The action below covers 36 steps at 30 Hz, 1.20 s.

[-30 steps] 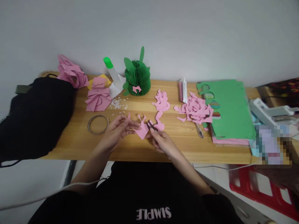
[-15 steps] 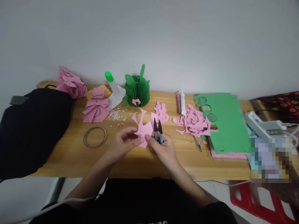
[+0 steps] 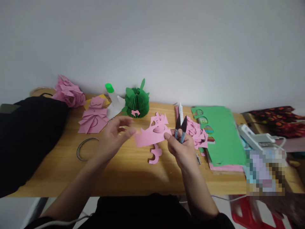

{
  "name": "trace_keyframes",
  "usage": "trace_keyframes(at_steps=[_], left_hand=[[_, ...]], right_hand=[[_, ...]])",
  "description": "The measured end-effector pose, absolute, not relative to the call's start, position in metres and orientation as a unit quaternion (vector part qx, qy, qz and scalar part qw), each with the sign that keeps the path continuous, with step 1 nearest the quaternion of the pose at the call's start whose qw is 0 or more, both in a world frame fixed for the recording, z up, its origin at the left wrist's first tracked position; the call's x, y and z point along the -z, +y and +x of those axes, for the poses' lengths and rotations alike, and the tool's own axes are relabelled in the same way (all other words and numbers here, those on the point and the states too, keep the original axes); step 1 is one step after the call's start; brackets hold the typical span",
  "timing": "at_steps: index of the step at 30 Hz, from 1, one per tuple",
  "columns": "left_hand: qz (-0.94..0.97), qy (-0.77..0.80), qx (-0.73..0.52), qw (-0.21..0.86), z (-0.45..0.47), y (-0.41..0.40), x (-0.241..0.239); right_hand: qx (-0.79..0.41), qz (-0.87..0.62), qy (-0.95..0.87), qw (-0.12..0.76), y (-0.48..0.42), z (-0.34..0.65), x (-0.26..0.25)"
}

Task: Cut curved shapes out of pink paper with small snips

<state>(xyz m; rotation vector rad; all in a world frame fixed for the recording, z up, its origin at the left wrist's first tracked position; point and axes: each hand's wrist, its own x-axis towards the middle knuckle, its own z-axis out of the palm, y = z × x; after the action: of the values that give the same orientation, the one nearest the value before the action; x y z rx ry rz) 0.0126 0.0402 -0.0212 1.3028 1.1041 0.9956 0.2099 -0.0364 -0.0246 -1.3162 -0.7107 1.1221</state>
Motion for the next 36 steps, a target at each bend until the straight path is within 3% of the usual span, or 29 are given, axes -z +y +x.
trace_keyframes(at_steps=[3,7,13,17,21,30,36], left_hand=[[0.542,0.477,-0.460,0.516,0.010,0.038,0.032],[0.584,0.466,-0.367,0.554,0.011,0.032,0.043],[0.579,0.508,-0.387,0.507,0.014,0.034,0.033],[0.643,0.357,-0.269,0.622,0.014,0.035,0.009],[0.617,0.271,-0.177,0.718,0.018,0.031,-0.005],[0.598,0.339,-0.172,0.705,0.024,0.028,0.000],[0.485,0.422,-0.341,0.686,0.028,0.028,-0.001]], right_hand=[[-0.462,-0.552,-0.273,0.638,-0.037,0.204,0.023],[-0.448,-0.543,-0.241,0.668,-0.037,0.201,0.018],[-0.544,-0.530,-0.312,0.572,-0.037,0.213,0.011],[-0.582,-0.519,-0.392,0.488,-0.032,0.221,0.007],[-0.560,-0.526,-0.404,0.496,-0.028,0.219,0.005],[-0.546,-0.543,-0.307,0.559,-0.019,0.202,0.000],[-0.562,-0.499,-0.289,0.593,-0.026,0.197,0.012]])
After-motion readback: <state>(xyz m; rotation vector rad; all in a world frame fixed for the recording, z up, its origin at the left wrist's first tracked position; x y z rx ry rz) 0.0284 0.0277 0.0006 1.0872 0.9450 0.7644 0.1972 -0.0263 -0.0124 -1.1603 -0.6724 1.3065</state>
